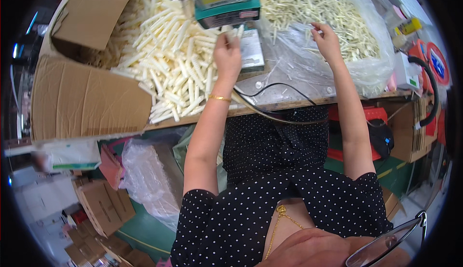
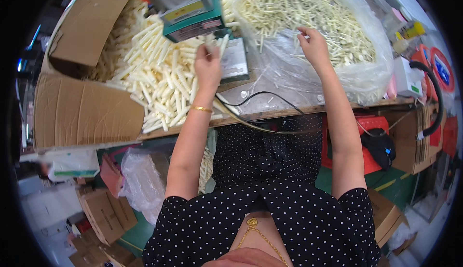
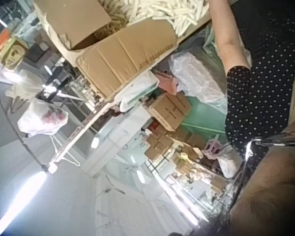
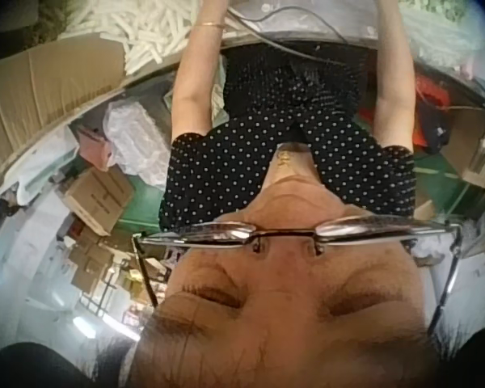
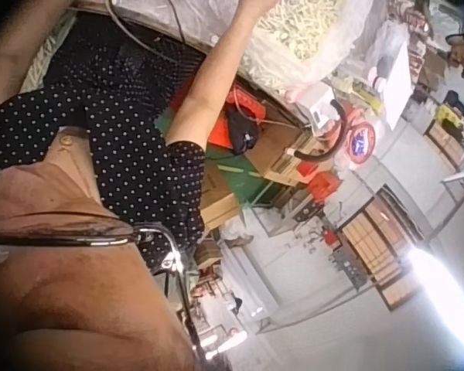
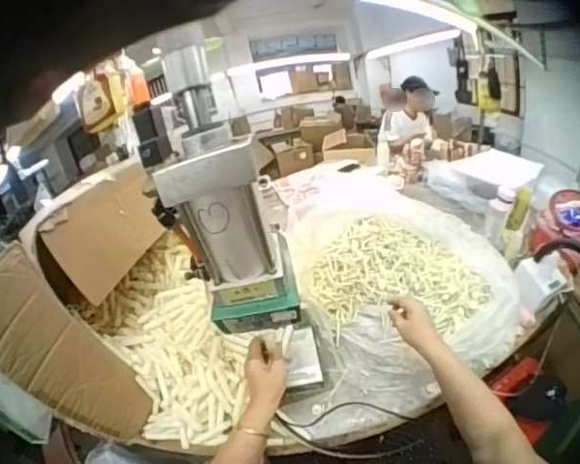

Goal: The recorder is assembling small white plastic components on a workbench in a factory environment.

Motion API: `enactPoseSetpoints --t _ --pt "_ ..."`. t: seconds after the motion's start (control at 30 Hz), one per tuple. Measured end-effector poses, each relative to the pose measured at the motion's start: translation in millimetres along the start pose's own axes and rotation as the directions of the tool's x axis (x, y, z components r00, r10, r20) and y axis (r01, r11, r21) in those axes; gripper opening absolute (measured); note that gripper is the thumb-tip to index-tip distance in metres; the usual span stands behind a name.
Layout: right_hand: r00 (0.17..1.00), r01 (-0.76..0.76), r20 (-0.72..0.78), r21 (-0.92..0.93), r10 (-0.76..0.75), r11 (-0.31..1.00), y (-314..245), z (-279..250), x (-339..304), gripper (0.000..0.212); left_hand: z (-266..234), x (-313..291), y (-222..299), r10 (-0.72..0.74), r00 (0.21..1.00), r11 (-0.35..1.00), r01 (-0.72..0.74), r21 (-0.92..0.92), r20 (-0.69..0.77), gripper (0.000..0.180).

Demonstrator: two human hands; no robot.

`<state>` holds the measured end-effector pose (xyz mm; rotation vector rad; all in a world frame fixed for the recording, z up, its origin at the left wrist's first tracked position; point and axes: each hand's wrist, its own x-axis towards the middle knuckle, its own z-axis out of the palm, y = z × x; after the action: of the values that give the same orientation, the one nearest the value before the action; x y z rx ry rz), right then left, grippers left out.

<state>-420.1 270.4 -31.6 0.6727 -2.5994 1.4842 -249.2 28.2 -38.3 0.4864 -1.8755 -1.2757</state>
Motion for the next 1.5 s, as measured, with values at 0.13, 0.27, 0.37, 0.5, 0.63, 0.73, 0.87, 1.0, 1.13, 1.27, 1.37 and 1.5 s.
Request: enactPoseSetpoints --t 0.13,0.27,0.37,0.5,0.63,0.73,0.87,1.0,1.13,1.27,1.37,1.5 --pt "0.994 0.1 -0.013 -0.247 -0.106 0.964 6 -4 21 0.025 -31 6 14 0.044 0.998 0.988 -0.051 -0.147 -0.055 0.015" --pt "0.983 0.065 0.178 -0.513 0.033 0.856 -6 10 22 0.023 -37 33 19 0.132 0.969 0.665 -0.241 0.706 0.207 0.025" --pt "0.992 0.075 0.125 -0.635 0.007 0.769 10 28 24 0.019 -18 55 20 -0.122 0.957 0.565 -0.153 0.811 0.265 0.034" --pt "0.981 0.076 0.18 -0.707 0.074 0.703 29 34 29 0.019 -29 55 22 -0.275 0.898 0.604 -0.115 0.788 0.342 0.04" --pt "0.986 0.063 0.161 -0.594 0.042 0.802 6 21 21 0.019 -77 25 47 -0.309 0.887 0.923 0.193 0.332 0.344 0.03" --pt "0.996 0.043 -0.068 -0.23 -0.06 0.972 -6 7 16 0.019 -82 -3 49 -0.434 0.821 0.871 0.488 -0.061 0.37 0.024" --pt "0.972 -0.197 0.228 0.644 0.06 0.739 -78 23 -29 0.018 -62 -31 52 -0.523 0.695 0.451 0.716 -0.532 0.493 0.034" --pt "0.926 -0.282 0.376 0.756 -0.038 0.591 -129 52 -103 0.024 -51 -45 53 -0.499 0.734 0.292 0.643 -0.708 0.461 0.047" --pt "0.974 -0.099 0.195 0.826 -0.117 0.555 -132 51 -119 0.02 -45 -46 50 -0.499 0.721 0.217 0.641 -0.736 0.481 0.046" --pt "0.965 0.025 0.14 0.79 -0.22 0.613 -132 52 -118 0.018 -40 -49 51 -0.544 0.732 0.264 0.613 -0.745 0.409 0.044" --pt "0.871 0.417 0.044 0.46 -0.489 0.784 -134 45 -112 0.018 -38 -50 56 -0.561 0.751 0.329 0.588 -0.739 0.349 0.042" --pt "0.975 -0.004 0.146 0.767 -0.168 0.642 -134 48 -107 0.019 -35 -51 56 -0.556 0.741 0.296 0.599 -0.744 0.375 0.043"
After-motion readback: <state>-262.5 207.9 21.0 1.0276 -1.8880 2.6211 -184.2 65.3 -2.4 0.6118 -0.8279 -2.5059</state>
